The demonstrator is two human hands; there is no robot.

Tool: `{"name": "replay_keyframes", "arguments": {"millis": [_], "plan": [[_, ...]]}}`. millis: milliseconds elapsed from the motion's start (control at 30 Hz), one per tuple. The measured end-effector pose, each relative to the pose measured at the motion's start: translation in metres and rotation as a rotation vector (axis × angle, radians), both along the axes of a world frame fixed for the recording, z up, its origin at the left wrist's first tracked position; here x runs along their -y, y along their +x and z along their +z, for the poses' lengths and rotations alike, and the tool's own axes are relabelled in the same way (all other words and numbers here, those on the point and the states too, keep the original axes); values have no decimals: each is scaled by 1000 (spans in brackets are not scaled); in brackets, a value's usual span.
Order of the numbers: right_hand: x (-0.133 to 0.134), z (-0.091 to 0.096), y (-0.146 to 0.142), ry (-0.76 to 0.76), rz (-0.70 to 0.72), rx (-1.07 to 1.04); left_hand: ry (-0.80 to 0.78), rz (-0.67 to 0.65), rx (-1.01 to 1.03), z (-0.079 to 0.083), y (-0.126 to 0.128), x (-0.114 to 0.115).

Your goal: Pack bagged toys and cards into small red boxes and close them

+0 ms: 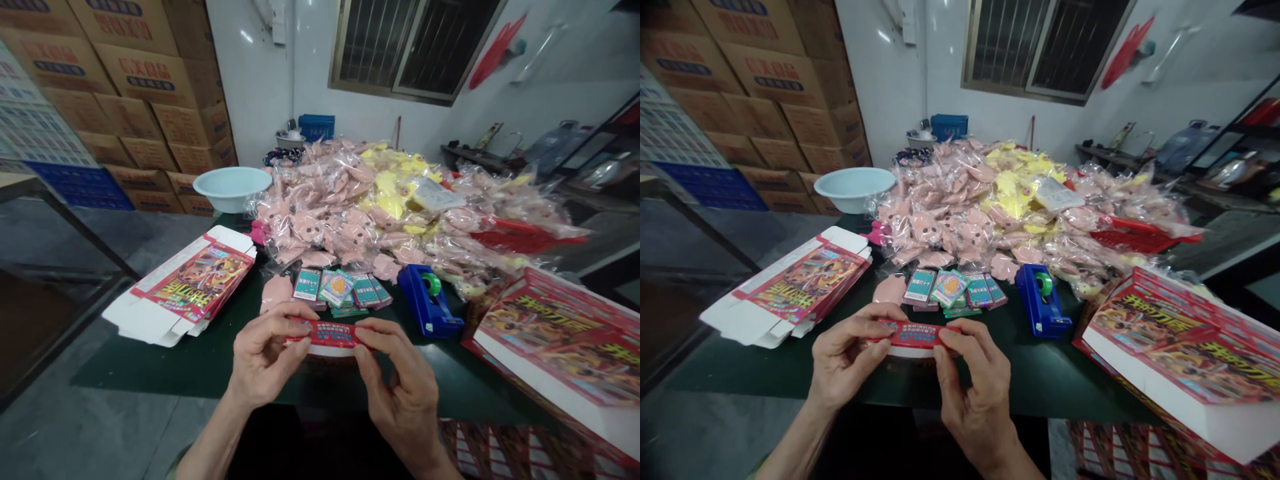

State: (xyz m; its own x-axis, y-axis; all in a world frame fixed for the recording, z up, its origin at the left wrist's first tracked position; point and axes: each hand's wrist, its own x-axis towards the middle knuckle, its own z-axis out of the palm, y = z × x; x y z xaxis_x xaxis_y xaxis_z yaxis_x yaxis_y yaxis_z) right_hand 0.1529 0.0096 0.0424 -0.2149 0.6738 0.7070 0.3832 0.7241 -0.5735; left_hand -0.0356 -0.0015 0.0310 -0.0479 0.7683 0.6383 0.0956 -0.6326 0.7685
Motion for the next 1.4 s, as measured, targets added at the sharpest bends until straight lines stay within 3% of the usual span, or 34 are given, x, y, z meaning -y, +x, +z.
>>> {"name": "replay_keyframes", "arguments": {"millis": [167, 267, 433, 633, 800, 900, 1000, 1067, 1200, 1300, 1400], "plan": [[-4, 10, 6, -48, 81, 80, -41, -105, -133, 20, -5, -4], [-3, 12, 6, -31, 50, 61, -52, -85, -183, 26, -7, -4], [4, 9, 2, -23, -9, 11, -36, -72, -143, 21, -7, -5], [7, 4, 3, 36, -27, 60, -68, -177, -229, 24, -11, -4], [11, -3, 8, 161, -49, 126, 1, -134, -202, 8, -8, 4], [17, 1, 10, 144, -48, 153, 9, -138, -153, 3, -6, 10], [22, 13, 12, 98, 8, 242, -6, -158, -211, 16, -7, 13], [23, 20, 12, 97, 43, 307, -45, -169, -362, 30, -9, 13], [20, 23, 11, 168, -1, 333, -9, -184, -581, 48, -10, 7], [17, 15, 11, 220, -49, 309, 86, -125, -540, 41, -10, 5], [18, 1, 13, 219, -24, 283, 107, -135, -489, 22, -11, 8]]}}
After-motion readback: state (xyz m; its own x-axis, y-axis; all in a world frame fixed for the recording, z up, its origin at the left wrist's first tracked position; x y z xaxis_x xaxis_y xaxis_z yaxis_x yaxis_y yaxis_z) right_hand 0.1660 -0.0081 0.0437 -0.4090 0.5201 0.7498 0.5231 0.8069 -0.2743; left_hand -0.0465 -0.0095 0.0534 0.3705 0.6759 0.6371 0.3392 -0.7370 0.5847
